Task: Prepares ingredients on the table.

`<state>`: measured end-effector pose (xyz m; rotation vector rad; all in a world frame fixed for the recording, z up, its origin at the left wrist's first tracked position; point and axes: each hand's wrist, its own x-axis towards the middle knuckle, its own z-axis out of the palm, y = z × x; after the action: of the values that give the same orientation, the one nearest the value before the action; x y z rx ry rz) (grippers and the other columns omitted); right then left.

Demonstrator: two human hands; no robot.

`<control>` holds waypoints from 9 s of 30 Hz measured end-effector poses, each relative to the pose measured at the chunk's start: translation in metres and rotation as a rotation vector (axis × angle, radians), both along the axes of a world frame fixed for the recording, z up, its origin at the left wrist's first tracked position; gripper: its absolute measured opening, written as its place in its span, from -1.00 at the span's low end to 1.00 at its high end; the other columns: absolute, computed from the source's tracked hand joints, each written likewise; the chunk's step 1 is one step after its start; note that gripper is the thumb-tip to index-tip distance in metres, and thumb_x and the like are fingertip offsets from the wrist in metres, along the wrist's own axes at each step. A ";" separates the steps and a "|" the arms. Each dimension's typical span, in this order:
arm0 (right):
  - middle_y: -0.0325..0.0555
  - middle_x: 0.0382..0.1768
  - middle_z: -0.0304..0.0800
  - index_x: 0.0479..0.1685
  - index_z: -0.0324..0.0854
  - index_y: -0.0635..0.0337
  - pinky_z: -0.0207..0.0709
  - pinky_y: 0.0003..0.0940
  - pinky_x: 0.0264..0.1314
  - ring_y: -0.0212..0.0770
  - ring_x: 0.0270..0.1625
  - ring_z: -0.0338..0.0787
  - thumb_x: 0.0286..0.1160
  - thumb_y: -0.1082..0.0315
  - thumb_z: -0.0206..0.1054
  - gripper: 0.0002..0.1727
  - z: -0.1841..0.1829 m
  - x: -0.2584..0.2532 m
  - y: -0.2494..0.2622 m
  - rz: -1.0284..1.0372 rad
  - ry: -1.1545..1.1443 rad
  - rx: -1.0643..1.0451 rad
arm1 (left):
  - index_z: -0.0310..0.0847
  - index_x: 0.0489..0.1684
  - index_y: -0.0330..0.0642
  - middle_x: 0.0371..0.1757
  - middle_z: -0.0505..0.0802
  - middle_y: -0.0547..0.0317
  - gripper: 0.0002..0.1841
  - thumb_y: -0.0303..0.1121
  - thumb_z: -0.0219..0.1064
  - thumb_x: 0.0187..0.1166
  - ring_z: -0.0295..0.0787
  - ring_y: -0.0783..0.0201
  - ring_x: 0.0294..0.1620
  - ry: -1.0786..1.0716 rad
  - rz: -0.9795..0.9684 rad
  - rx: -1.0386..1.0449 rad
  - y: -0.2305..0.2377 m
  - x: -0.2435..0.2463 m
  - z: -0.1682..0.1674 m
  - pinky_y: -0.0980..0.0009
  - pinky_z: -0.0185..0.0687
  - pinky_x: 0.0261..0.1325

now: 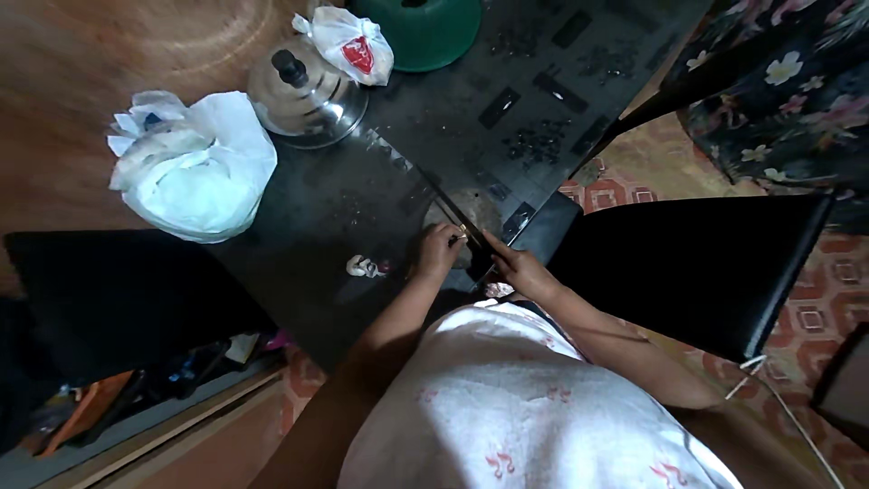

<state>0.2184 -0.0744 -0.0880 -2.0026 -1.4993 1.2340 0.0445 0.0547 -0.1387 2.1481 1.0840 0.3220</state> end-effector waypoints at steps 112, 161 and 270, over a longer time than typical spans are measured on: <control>0.31 0.08 0.84 0.85 0.22 -0.12 0.60 0.26 0.32 0.28 0.14 0.84 0.87 0.22 0.01 -0.43 -0.019 -0.033 0.062 -0.048 0.035 -0.080 | 0.83 -0.12 -0.28 0.09 0.87 -0.03 -0.89 -0.45 0.42 0.58 0.85 0.16 0.10 -0.044 0.017 -0.102 0.009 -0.012 -0.004 0.21 0.74 0.30; 0.21 0.12 0.86 0.86 0.22 -0.15 0.60 0.16 0.37 0.18 0.15 0.86 0.89 0.10 -0.07 -0.43 -0.011 -0.008 -0.020 0.028 -0.012 -0.024 | 0.55 0.42 -0.25 0.37 0.66 -0.19 -0.46 -0.26 0.56 0.50 0.79 0.09 0.14 0.149 0.095 -0.209 -0.018 -0.004 0.018 0.23 0.74 0.25; 0.27 0.14 0.83 0.77 0.34 -0.05 0.56 0.21 0.41 0.24 0.24 0.82 0.89 0.17 -0.04 -0.48 -0.018 -0.040 0.025 0.049 0.020 -0.064 | 0.77 0.02 -0.29 0.21 0.81 -0.09 -0.82 -0.42 0.45 0.57 0.84 0.18 0.15 0.044 0.133 -0.143 -0.024 -0.023 0.006 0.27 0.76 0.32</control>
<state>0.1782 -0.0490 -0.1057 -1.9983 -1.5262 1.3346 0.0215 0.0304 -0.1331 1.9706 1.2398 0.2515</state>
